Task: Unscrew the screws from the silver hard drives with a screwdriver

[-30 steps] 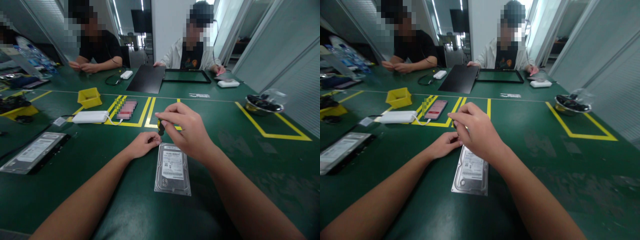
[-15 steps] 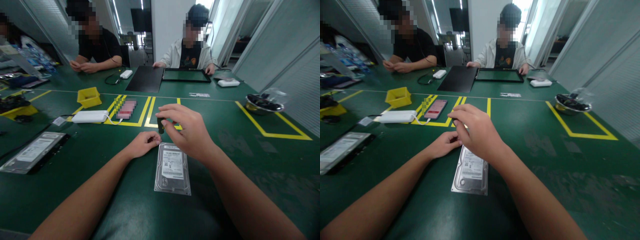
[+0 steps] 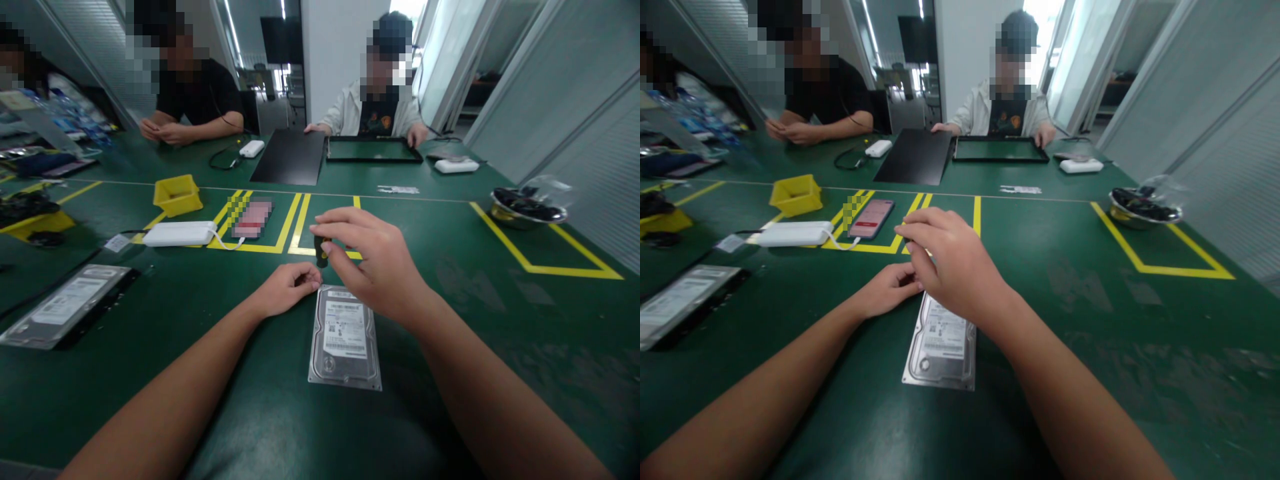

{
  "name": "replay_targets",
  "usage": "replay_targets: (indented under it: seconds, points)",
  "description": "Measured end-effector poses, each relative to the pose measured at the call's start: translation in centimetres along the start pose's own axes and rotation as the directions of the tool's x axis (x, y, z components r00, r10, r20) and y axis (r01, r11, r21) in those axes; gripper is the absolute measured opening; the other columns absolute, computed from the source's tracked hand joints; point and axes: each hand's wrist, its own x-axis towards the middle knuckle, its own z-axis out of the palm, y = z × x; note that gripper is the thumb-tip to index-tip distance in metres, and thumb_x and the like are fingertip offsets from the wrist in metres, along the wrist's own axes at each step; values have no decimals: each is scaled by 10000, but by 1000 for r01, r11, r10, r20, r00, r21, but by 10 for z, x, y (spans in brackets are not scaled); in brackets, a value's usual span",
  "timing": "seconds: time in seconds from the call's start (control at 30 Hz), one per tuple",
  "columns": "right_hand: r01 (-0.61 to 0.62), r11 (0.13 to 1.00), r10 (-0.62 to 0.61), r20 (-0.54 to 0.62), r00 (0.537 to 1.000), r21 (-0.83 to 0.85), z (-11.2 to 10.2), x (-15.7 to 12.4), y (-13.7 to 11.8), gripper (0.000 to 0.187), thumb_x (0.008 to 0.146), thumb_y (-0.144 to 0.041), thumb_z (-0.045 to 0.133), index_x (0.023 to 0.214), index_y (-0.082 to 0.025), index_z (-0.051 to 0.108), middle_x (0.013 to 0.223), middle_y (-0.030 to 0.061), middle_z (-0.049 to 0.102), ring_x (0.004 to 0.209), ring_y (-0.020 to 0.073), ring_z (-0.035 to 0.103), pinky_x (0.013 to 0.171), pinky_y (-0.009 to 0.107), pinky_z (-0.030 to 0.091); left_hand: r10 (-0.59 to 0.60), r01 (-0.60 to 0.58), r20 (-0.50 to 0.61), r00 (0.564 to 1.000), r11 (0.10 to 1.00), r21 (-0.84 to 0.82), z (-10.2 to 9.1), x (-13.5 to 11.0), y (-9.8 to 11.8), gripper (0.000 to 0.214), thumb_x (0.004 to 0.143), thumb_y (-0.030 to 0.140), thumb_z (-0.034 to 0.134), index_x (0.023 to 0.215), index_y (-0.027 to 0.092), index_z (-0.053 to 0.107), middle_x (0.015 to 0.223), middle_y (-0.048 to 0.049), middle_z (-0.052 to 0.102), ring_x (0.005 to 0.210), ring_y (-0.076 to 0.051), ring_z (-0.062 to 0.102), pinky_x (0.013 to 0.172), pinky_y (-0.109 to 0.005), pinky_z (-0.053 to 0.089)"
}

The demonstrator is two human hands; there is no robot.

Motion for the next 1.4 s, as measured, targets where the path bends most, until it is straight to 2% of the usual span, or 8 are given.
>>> replay_targets:
  seconds: [0.33, 0.73, 1.1, 1.4]
  points:
    - [3, 1000, -3, -1, 1000, 21, -3, 0, -2, 234, 905, -120, 517, 1046, -115, 703, 1148, 88, 716, 1103, 184, 652, 976, 337, 492, 13, -13, -11, 1000, 999, 35, 0, -1, 0, 127, 890, 266, 570, 859, 151, 617, 734, 27, 552, 693, -136, 489, 643, -255, 355]
    - [26, 1000, -26, 12, 1000, 17, -5, 2, -3, 236, 900, -107, 524, 1047, -70, 706, 1138, 113, 712, 1093, 198, 650, 966, 342, 495, 18, -17, -16, 1000, 999, 40, 0, 0, 1, 177, 899, 288, 566, 959, 152, 663, 869, -24, 670, 810, -193, 584, 744, -294, 440]
    - [1, 1000, 0, 29, 1000, -12, -4, 1, -3, 250, 915, -128, 506, 1067, -125, 704, 1133, 92, 694, 1047, 200, 637, 921, 360, 508, 15, -14, -19, 1000, 998, 53, 0, 0, 1, 177, 895, 289, 570, 949, 155, 673, 866, -26, 678, 814, -198, 597, 760, -308, 460]
    - [-1, 1000, 2, 34, 999, -15, -5, 1, -4, 267, 920, -127, 506, 1094, -102, 706, 1121, 104, 679, 1025, 201, 618, 912, 359, 502, 9, -8, -26, 1000, 998, 62, 0, 0, 2, 177, 891, 295, 573, 930, 153, 671, 851, -30, 678, 813, -203, 598, 751, -308, 462]
